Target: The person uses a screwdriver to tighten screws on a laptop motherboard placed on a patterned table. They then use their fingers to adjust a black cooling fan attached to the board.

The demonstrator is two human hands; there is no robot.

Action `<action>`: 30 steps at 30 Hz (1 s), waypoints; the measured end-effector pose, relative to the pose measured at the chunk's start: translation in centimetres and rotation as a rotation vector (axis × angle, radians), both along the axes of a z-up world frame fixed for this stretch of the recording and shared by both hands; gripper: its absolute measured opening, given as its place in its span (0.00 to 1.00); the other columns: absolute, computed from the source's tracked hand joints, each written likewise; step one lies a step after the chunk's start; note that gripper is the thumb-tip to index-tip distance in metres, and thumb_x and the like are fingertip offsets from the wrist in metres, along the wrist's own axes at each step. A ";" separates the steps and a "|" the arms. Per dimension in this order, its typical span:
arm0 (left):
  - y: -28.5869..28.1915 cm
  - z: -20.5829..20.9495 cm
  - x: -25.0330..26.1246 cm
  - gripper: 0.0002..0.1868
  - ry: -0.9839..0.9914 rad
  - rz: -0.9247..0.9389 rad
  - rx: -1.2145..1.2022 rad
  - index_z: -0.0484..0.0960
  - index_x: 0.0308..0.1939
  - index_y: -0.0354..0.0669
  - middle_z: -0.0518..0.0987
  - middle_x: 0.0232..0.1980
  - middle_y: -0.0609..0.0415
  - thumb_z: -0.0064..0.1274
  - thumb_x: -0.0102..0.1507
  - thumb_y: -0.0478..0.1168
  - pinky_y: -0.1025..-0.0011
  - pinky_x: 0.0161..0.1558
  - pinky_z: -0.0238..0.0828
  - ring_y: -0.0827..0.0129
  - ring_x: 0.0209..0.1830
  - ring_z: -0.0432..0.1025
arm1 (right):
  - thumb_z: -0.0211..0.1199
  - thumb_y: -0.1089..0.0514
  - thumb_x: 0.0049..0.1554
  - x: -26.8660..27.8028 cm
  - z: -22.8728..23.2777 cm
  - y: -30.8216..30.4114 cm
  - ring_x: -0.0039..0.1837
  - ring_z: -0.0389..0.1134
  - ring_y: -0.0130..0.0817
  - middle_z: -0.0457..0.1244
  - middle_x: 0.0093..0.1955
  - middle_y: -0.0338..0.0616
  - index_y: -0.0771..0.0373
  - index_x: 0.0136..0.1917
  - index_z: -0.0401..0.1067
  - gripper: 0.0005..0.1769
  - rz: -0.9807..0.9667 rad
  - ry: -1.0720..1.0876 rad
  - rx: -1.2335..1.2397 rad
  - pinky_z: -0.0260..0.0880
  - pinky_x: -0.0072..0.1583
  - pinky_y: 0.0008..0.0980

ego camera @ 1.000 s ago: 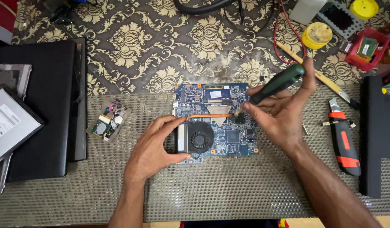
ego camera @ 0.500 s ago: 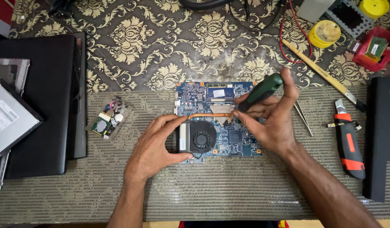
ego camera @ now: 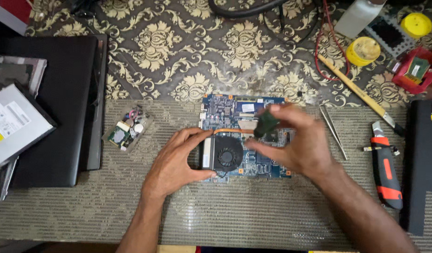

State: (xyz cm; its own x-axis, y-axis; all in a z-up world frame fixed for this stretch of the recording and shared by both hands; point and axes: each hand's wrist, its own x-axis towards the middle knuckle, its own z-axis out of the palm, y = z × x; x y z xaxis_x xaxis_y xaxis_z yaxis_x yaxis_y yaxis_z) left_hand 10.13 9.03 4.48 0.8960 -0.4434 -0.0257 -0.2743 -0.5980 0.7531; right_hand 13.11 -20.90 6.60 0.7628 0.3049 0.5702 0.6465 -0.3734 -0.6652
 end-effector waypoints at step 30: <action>-0.6 -0.4 0.2 0.54 0.085 0.034 0.182 0.69 0.75 0.58 0.70 0.68 0.56 0.77 0.46 0.50 0.60 0.66 0.64 0.64 0.70 0.65 | 0.71 0.41 0.56 2.5 6.8 -2.7 0.47 0.64 0.31 0.69 0.49 0.36 0.51 0.66 0.73 0.28 0.170 -0.272 -0.262 0.63 0.50 0.33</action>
State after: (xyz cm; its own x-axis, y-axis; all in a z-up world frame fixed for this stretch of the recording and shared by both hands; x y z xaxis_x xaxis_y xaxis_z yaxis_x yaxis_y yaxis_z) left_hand 10.35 8.48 4.13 0.9017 -0.3938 -0.1786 -0.1916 -0.7342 0.6513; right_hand 15.65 -23.62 13.35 0.5213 0.5749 0.6307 0.8527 -0.3803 -0.3582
